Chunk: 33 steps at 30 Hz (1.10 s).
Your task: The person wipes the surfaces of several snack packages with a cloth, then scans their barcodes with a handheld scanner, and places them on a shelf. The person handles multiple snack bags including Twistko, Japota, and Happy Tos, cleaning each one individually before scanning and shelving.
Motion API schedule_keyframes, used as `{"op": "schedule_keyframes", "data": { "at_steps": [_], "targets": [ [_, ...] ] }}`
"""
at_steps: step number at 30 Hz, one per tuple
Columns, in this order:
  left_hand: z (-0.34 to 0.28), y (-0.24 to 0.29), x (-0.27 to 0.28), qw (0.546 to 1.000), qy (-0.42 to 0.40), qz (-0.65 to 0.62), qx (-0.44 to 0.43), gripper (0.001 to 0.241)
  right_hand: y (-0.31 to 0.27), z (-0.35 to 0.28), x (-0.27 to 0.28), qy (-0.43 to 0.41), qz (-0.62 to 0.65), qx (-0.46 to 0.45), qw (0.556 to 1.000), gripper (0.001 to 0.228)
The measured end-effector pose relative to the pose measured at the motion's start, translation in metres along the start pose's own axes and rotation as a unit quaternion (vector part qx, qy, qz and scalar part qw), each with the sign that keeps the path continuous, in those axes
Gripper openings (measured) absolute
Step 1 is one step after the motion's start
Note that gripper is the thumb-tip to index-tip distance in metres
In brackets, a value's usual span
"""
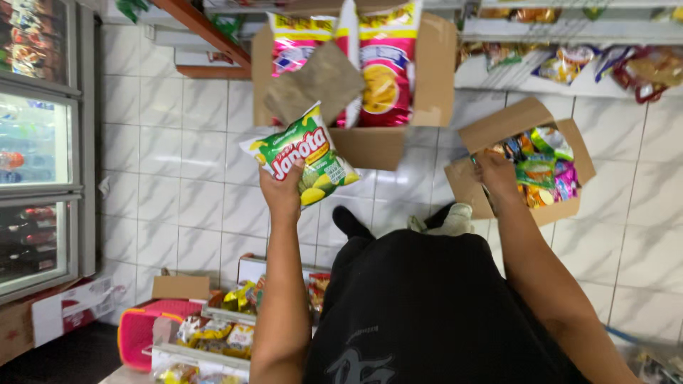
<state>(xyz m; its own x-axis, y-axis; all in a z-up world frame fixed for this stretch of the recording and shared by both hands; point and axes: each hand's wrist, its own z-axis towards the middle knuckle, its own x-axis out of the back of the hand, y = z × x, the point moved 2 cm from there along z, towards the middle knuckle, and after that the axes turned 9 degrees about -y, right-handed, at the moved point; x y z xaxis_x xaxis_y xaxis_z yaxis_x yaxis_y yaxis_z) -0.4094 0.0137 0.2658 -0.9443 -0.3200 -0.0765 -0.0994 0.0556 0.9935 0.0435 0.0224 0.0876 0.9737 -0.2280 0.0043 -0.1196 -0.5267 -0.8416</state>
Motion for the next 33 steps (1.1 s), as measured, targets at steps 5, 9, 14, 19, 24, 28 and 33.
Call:
{"op": "schedule_keyframes", "data": {
  "at_steps": [5, 9, 14, 19, 24, 28, 33],
  "targets": [
    [0.002, 0.014, 0.074, 0.996, -0.01, 0.01, -0.087, 0.047, -0.083, 0.017, -0.177, -0.163, -0.054, 0.118, 0.978, 0.026],
    [-0.006, 0.006, 0.123, 0.999, -0.017, 0.019, -0.048, 0.052, -0.115, 0.056, -0.276, -0.09, -0.209, 0.118, 0.967, 0.041],
    [-0.017, 0.013, 0.198, 0.998, 0.017, 0.044, -0.032, 0.049, -0.107, 0.079, -0.315, 0.021, -0.307, 0.216, 0.927, 0.032],
    [-0.019, 0.001, 0.255, 0.997, 0.08, -0.007, 0.015, 0.047, -0.109, 0.067, -0.308, -0.063, -0.097, 0.157, 0.981, 0.015],
    [0.016, -0.003, 0.258, 0.994, 0.093, -0.049, 0.034, 0.047, -0.186, 0.016, -0.311, -0.11, 0.066, 0.226, 0.966, 0.022],
    [0.064, 0.023, 0.23, 0.998, 0.043, -0.054, 0.005, 0.049, -0.252, -0.03, -0.347, -0.197, 0.081, 0.31, 0.926, 0.022],
    [0.137, 0.069, 0.182, 0.999, -0.012, 0.016, -0.034, 0.046, -0.267, -0.092, -0.427, -0.395, -0.076, 0.364, 0.84, 0.013]
  ]
}}
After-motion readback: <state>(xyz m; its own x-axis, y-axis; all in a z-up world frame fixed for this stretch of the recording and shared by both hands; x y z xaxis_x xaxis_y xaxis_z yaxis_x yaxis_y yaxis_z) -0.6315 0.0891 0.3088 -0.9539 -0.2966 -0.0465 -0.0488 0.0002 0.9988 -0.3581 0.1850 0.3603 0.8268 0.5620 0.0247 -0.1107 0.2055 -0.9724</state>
